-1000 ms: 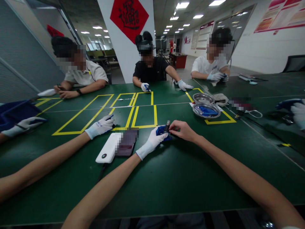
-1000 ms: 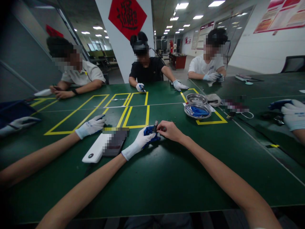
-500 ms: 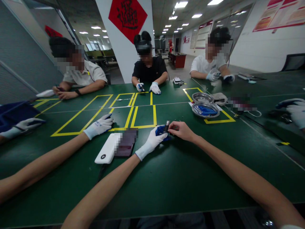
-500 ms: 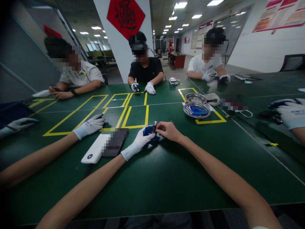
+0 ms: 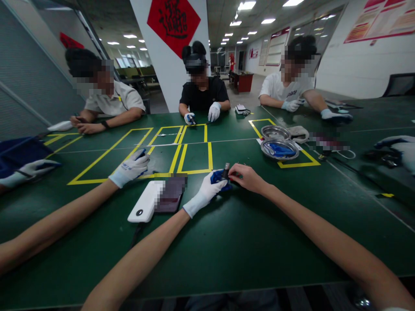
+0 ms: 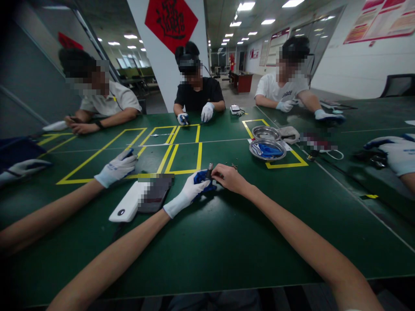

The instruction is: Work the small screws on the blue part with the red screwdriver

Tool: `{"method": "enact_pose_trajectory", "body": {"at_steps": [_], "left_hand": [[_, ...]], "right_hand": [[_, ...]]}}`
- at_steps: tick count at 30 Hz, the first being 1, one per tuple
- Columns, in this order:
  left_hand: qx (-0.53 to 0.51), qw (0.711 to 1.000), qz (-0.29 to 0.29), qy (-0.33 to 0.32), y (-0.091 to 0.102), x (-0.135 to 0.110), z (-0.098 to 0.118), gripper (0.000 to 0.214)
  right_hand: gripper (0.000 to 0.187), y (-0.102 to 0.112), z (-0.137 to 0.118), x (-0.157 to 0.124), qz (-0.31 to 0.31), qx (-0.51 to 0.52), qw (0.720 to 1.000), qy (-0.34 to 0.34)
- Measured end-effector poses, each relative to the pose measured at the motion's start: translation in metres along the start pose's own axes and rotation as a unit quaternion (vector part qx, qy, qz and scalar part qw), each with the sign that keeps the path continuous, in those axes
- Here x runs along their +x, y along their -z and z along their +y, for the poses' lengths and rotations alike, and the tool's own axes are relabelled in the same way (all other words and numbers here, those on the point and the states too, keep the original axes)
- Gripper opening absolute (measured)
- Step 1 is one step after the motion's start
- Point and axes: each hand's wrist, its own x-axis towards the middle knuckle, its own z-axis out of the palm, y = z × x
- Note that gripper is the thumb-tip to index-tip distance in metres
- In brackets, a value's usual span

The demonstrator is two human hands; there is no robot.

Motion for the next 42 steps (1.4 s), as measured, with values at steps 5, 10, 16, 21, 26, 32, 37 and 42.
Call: {"method": "enact_pose_trajectory", "body": {"at_steps": [5, 10, 16, 21, 26, 32, 37, 42], "left_hand": [[-0.024, 1.0, 0.003, 0.0, -0.002, -0.001, 0.004, 0.05], [-0.025, 1.0, 0.015, 0.002, -0.004, -0.001, 0.007, 0.052], [-0.04, 0.999, 0.014, 0.014, -0.003, -0.001, 0.005, 0.052], [-0.065, 0.997, 0.025, 0.023, -0.003, -0.001, 0.005, 0.05], [-0.063, 0.997, 0.04, 0.021, -0.004, -0.001, 0.007, 0.05], [-0.044, 0.998, 0.047, 0.014, -0.002, 0.001, 0.006, 0.05], [0.017, 0.996, 0.087, -0.032, 0.003, 0.005, 0.003, 0.048], [0.1, 0.984, 0.119, -0.085, 0.015, 0.009, 0.006, 0.044]], "right_hand": [[0.007, -0.004, -0.001, -0.002, 0.011, -0.016, 1.0, -0.002], [0.01, -0.008, 0.0, -0.005, 0.033, -0.042, 0.998, 0.021], [0.014, -0.015, 0.0, -0.006, 0.066, -0.037, 0.997, 0.021], [0.017, -0.019, 0.0, -0.008, 0.103, 0.019, 0.994, 0.011], [0.019, -0.017, -0.002, -0.008, 0.077, 0.013, 0.997, 0.01], [0.023, 0.009, -0.003, 0.0, 0.038, 0.017, 0.997, -0.062], [0.047, 0.023, 0.01, -0.003, -0.121, -0.096, 0.969, -0.194], [0.037, 0.025, 0.018, -0.004, -0.099, -0.059, 0.97, -0.215]]}}
